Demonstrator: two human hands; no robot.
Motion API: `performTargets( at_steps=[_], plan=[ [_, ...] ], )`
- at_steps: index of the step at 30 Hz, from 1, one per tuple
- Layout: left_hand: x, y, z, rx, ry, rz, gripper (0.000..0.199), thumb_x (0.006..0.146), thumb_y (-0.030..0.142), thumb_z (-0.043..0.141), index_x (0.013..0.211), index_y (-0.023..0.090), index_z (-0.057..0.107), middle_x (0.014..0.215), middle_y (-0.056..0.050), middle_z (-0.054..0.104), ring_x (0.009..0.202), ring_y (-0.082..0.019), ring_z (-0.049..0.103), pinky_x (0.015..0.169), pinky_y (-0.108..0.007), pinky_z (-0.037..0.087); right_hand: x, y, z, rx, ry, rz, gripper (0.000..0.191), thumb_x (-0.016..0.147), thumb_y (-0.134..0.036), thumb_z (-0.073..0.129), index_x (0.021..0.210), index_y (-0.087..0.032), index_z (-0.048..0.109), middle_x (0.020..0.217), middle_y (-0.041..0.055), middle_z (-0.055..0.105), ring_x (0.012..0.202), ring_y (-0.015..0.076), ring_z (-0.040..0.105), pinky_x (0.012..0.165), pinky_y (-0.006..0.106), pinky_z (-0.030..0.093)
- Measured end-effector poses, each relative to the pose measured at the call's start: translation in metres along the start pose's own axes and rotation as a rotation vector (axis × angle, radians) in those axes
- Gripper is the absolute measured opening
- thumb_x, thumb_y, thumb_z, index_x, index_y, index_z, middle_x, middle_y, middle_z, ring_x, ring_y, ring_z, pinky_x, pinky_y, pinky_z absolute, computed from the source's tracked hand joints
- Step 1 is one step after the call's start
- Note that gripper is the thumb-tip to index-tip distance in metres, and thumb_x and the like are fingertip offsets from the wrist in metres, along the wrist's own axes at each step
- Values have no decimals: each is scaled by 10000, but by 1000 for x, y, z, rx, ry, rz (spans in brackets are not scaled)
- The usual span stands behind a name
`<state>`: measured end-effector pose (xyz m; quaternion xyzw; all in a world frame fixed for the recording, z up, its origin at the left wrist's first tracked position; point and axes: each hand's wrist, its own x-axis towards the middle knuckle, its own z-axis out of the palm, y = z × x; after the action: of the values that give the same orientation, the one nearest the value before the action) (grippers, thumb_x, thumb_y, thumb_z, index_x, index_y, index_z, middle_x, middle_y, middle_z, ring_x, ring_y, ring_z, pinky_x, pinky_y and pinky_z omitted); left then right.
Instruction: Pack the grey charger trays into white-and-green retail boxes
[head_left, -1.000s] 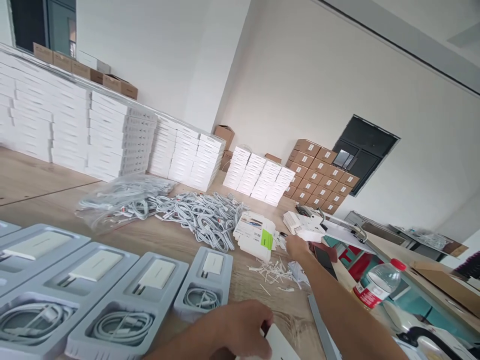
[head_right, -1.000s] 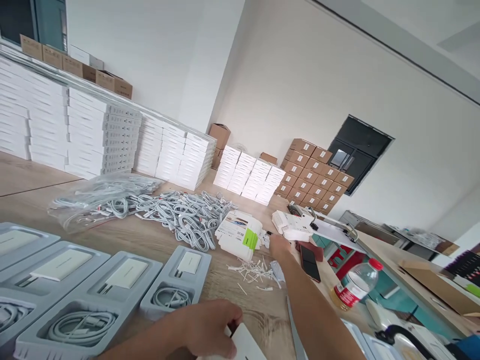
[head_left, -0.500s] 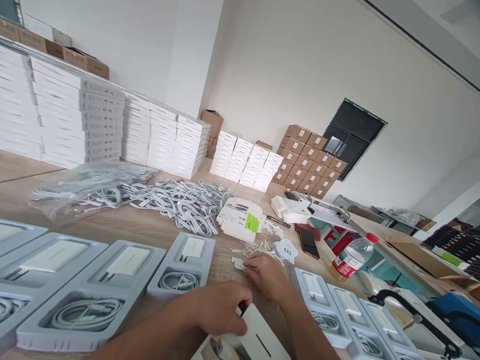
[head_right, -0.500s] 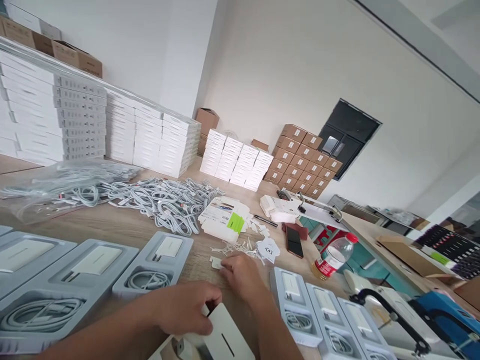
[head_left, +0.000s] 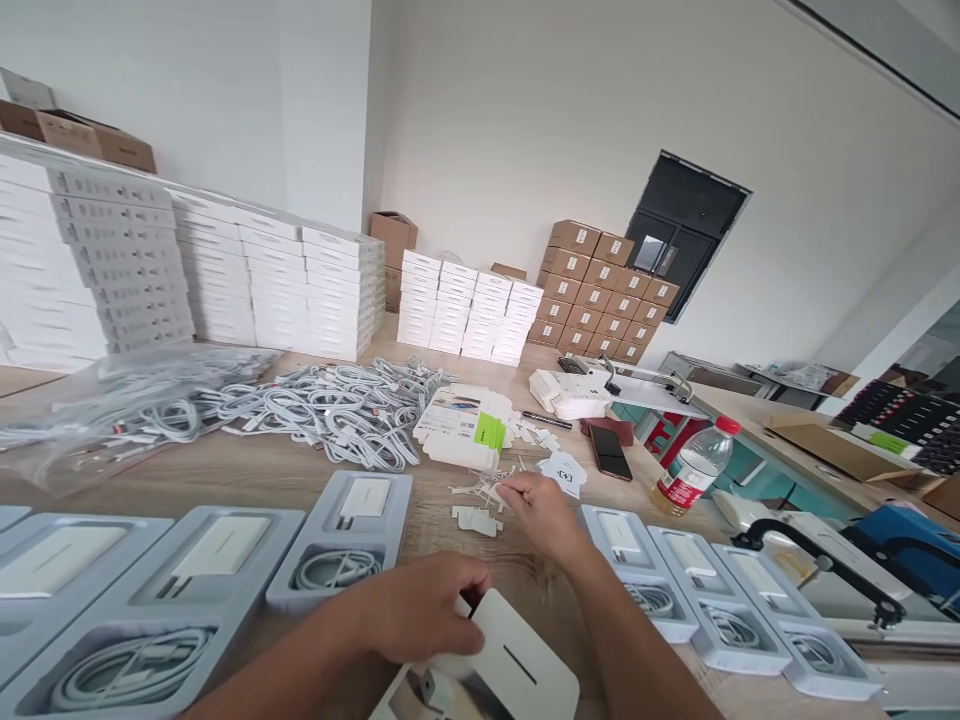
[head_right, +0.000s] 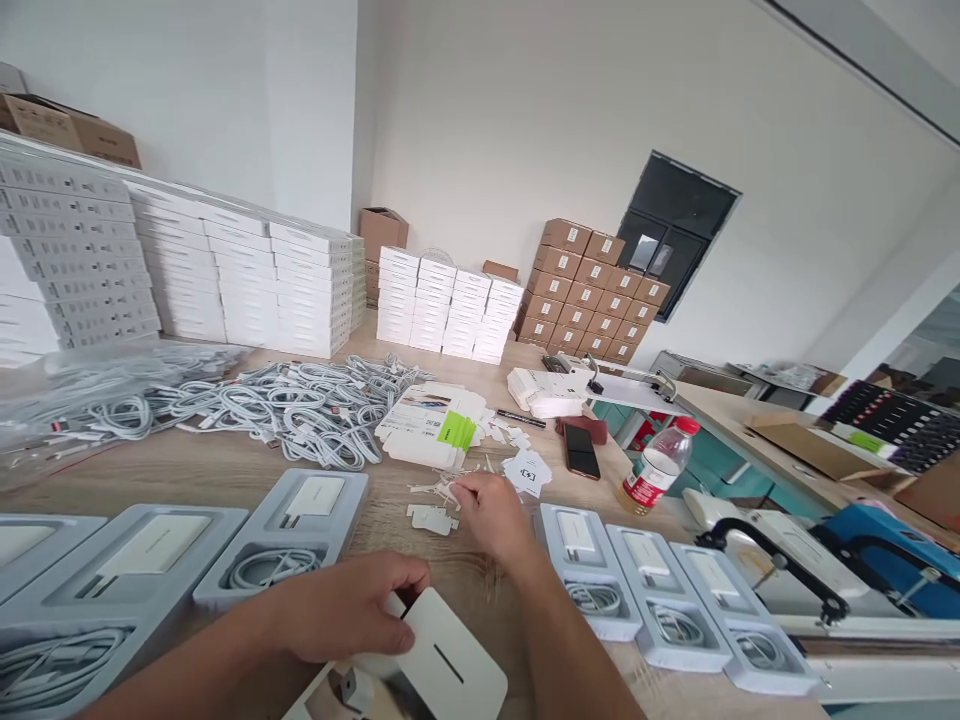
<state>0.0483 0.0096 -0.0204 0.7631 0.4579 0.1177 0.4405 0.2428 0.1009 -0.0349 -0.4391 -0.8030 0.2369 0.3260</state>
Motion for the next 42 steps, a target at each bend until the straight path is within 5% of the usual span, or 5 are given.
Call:
performTargets(
  at_steps=[10, 14, 24, 35, 42],
  plan=[
    [2, -1, -5, -320, 70, -11, 361, 702, 202, 571, 1062, 230, 562, 832, 33, 530, 537, -88, 372, 456, -207, 279, 3, -1, -7, 736, -11, 178, 304, 709, -474, 754, 818, -193, 724, 639, -8, 665, 560, 115, 541, 515, 241, 336],
    [5, -2, -10, -295, 188, 9, 97, 767, 241, 541, 793, 189, 619, 672, 40, 442, 582, -112, 361, 511, -220, 279, -2, -13, -8, 643, 53, 11, 164, 707, -371, 785, 770, -225, 744, 783, 22, 744, 698, 160, 644, 626, 279, 469],
    [1, -1, -25, -362, 405, 105, 399, 877, 557, 496, 795, 199, 652, 659, 34, 440, 663, -148, 390, 613, -243, 323, -15, -44, -8, -82, 278, -675, 202, 860, -108, 580, 863, -248, 726, 884, 26, 737, 803, 159, 640, 714, 303, 519],
    [-3, 3, -28, -111, 381, 148, 360, 940, 467, 403, 844, 198, 624, 809, -1, 600, 794, -190, 530, 746, -276, 420, -21, -54, -14, -18, 22, -478, 237, 968, -255, 491, 1064, -271, 708, 1030, 32, 746, 959, 177, 670, 877, 312, 505],
    [-6, 8, -23, 8, 324, 129, 322, 962, 397, 367, 872, 209, 613, 871, 1, 650, 836, -187, 572, 771, -269, 416, -22, -56, -12, -100, -55, -446, 294, 981, -290, 473, 816, -262, 714, 831, 7, 726, 788, 151, 654, 724, 247, 469]
  ],
)
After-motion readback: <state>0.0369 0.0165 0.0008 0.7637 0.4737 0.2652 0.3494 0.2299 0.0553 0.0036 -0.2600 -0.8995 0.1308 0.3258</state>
